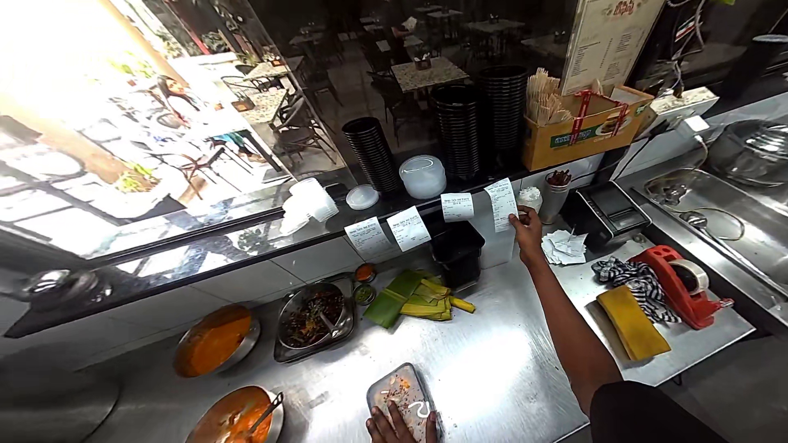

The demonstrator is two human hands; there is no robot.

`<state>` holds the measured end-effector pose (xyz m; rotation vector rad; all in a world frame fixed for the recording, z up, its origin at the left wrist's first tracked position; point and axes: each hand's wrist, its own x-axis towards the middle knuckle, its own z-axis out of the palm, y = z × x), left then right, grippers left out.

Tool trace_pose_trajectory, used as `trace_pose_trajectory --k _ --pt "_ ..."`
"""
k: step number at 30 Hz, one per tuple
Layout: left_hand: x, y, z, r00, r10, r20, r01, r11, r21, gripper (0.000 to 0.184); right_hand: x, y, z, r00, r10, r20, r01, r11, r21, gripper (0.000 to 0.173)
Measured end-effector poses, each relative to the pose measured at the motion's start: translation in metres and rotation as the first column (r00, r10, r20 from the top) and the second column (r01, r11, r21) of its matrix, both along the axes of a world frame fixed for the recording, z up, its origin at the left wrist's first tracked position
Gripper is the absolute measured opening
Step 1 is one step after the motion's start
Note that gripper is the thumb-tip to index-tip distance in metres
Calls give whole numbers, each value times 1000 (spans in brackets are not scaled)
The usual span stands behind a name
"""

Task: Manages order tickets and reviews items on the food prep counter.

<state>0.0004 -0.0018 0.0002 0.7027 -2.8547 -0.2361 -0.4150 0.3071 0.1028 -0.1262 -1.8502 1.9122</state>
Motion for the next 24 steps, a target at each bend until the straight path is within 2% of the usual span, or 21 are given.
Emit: trace_pose_trajectory --k 5,8,11,13,15,17,20,22,23,24 --pt "1 -2 -1 999 -10 -38 11 1000 26 107 9 -2 6 985 100 -137 -119 983 -138 34" --pt "1 -1 0 999 -2 -33 2 1000 20 107 9 -4 6 989 73 -127 -96 979 -180 32" --pt "1 0 0 1000 7 -26 -6 1000 24 107 9 -7 5 996 -7 -84 -7 987 -163 30" --pt "1 0 0 1000 12 -22 -11 1000 24 107 12 -11 6 985 -165 -50 162 986 -46 34" --pt "1 0 0 1000 13 -22 -13 1000 16 106 23 -17 17 940 -323 -112 338 927 161 45" --pt "0 0 -2 1000 14 -19 -14 1000 5 107 43 -32 50 902 -320 -288 406 855 323 43" --pt "-2 -9 -8 1000 7 0 -7 999 50 111 81 -70 110 837 -189 -513 483 695 532 32" --pt "-5 2 26 999 4 46 -10 991 132 107 94 -99 138 865 -79 -495 432 620 655 32" --pt "-8 10 48 997 10 77 -24 984 177 103 94 -114 146 917 -2 -399 318 607 728 36" --pt "-11 18 73 993 17 115 -42 973 225 101 88 -128 151 968 90 -236 137 597 790 42"
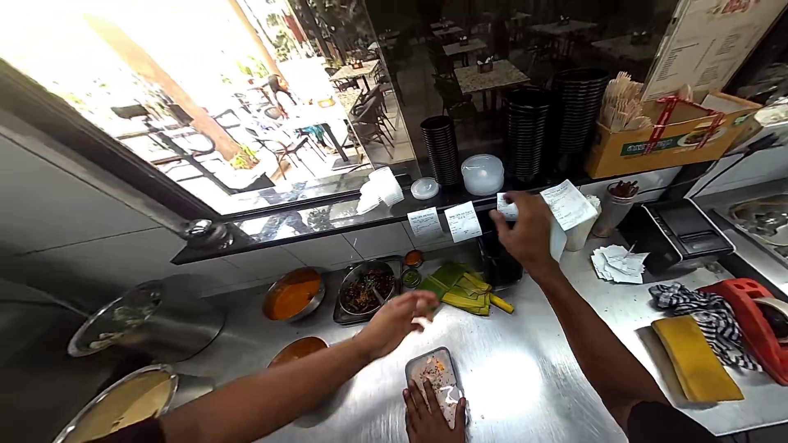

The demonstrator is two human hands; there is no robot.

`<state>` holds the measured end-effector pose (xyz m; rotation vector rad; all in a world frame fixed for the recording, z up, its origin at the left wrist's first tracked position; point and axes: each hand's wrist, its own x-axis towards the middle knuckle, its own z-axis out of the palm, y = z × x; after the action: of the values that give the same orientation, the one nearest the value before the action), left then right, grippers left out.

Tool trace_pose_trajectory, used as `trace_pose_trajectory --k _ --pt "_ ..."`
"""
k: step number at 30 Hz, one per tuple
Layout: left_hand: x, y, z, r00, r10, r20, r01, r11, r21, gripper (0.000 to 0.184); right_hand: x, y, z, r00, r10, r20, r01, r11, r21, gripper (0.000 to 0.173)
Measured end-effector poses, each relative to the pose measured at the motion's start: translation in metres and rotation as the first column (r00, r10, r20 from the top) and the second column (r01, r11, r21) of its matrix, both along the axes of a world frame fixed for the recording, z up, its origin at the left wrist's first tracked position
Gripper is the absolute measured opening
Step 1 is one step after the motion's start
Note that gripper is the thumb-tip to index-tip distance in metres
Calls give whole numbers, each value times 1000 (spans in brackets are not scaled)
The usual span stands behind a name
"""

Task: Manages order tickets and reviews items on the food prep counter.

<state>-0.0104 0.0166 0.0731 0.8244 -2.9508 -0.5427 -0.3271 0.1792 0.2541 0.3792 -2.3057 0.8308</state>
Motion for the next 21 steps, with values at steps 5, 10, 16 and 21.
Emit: trace_pose_trajectory --k 5,10,16,21 --pt "-9 25 95 978 17 207 -61 977 206 89 -69 -57 -11 736 68 673 -187 977 105 56" --pt "-11 32 142 983 23 181 -74 957 281 81 -70 -46 45 573 818 46 -341 290 -894 19" --pt "-8 24 133 983 6 182 -58 957 285 83 -33 -10 106 756 651 64 -521 658 -544 21" --pt "4 6 40 998 -4 58 -6 986 167 95 -89 -41 25 891 369 263 -419 892 170 93"
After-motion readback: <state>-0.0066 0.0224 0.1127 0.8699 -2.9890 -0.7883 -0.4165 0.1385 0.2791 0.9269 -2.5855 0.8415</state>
